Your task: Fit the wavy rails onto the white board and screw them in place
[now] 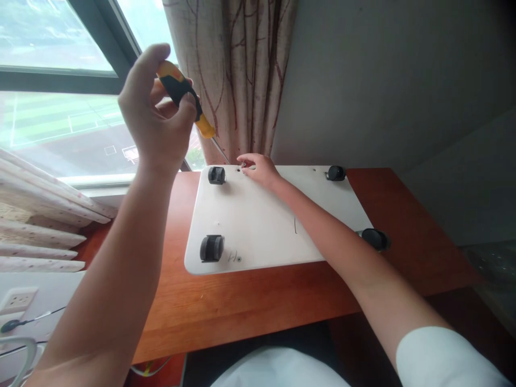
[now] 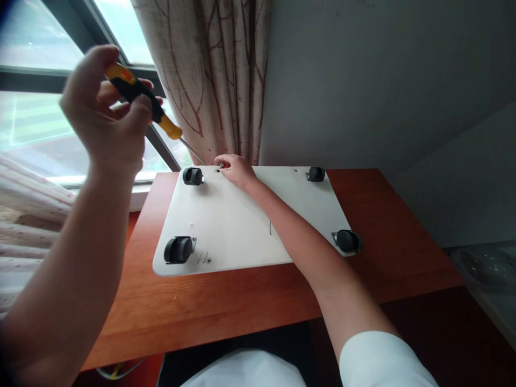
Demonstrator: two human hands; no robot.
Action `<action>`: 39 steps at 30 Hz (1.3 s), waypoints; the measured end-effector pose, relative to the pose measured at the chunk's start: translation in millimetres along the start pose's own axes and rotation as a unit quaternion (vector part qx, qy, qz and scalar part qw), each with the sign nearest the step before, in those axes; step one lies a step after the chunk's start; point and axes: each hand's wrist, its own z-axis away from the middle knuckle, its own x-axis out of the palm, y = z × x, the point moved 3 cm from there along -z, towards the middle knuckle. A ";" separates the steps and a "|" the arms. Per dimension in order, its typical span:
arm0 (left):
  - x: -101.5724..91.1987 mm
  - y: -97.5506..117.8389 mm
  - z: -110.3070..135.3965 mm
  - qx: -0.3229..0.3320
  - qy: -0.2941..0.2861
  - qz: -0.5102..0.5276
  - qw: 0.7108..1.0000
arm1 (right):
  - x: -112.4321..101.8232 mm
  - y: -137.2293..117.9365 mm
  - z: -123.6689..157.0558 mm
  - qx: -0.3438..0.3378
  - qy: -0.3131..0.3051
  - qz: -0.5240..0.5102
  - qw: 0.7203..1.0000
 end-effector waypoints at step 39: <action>51.2 -21.0 15.9 0.026 -0.060 -0.041 0.997 | -80.9 -32.8 272.4 0.042 0.174 0.060 0.982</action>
